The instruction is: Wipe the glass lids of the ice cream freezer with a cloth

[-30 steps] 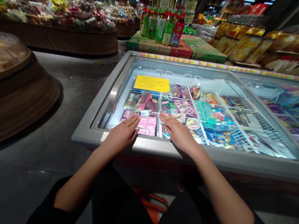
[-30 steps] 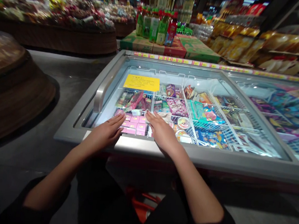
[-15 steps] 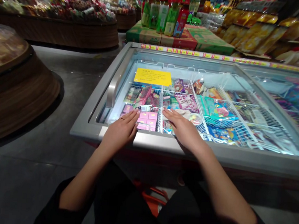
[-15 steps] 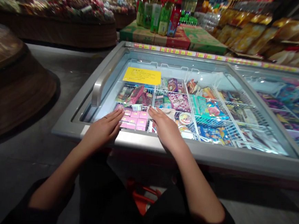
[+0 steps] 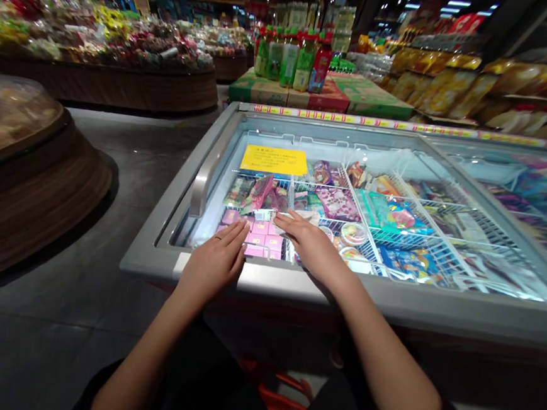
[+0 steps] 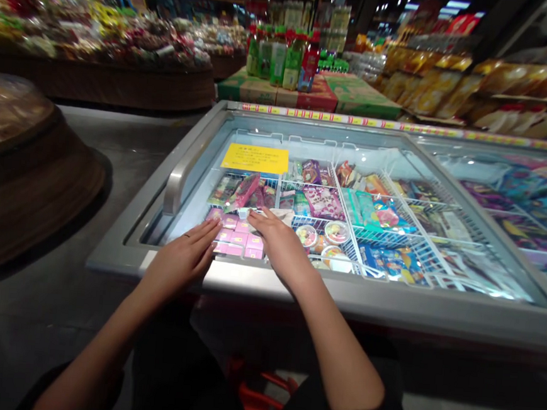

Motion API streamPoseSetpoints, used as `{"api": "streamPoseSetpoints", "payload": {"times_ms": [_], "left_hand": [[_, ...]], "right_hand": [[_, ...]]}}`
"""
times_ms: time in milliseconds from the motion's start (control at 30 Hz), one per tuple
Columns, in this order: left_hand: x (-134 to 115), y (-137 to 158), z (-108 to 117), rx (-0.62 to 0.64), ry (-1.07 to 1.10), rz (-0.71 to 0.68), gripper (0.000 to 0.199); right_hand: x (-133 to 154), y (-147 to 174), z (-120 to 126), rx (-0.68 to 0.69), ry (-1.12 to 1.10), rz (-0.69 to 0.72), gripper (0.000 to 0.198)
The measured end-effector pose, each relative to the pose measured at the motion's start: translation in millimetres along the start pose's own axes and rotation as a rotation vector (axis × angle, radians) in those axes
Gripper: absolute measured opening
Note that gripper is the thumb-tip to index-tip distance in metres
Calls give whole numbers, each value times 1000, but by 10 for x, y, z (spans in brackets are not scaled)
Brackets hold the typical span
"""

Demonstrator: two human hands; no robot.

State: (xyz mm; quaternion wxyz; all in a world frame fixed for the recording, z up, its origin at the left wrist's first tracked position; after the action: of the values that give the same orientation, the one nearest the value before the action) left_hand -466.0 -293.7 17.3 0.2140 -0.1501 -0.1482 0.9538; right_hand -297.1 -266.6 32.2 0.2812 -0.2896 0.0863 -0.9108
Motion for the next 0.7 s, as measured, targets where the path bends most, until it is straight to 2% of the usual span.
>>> {"api": "streamPoseSetpoints", "payload": {"times_ms": [100, 233, 300, 400, 533, 600, 700], "left_hand": [[-7, 5, -2, -17, -10, -10, 50], [-11, 7, -20, -41, -8, -26, 51], [-3, 3, -26, -52, -2, -27, 50], [5, -8, -33, -52, -15, -24, 50], [2, -22, -26, -29, 0, -8, 50], [-3, -25, -17, -25, 14, 2, 50], [-7, -29, -16, -25, 21, 22, 49]], "right_hand": [[-60, 161, 53, -15, 20, -24, 66], [131, 413, -86, 19, -13, 23, 62], [243, 395, -192, 42, -30, 45, 62], [320, 174, -304, 67, -48, 62, 61], [237, -85, -264, 51, -17, 16, 57], [167, -43, -189, 31, 18, -31, 56], [133, 202, -109, 16, 36, -80, 56]]}}
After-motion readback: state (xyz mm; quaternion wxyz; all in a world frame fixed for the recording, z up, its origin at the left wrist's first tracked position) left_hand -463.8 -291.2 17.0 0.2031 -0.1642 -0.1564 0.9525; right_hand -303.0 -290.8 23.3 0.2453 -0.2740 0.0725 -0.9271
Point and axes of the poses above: each hand's wrist, its own y-axis away from the middle knuckle, its own z-axis out of the back of the hand, x = y × z, the point moved 10 cm from there along -y, towards the middle knuckle, and after that the axes turned 9 degrees about z, right-handed, at the moved point
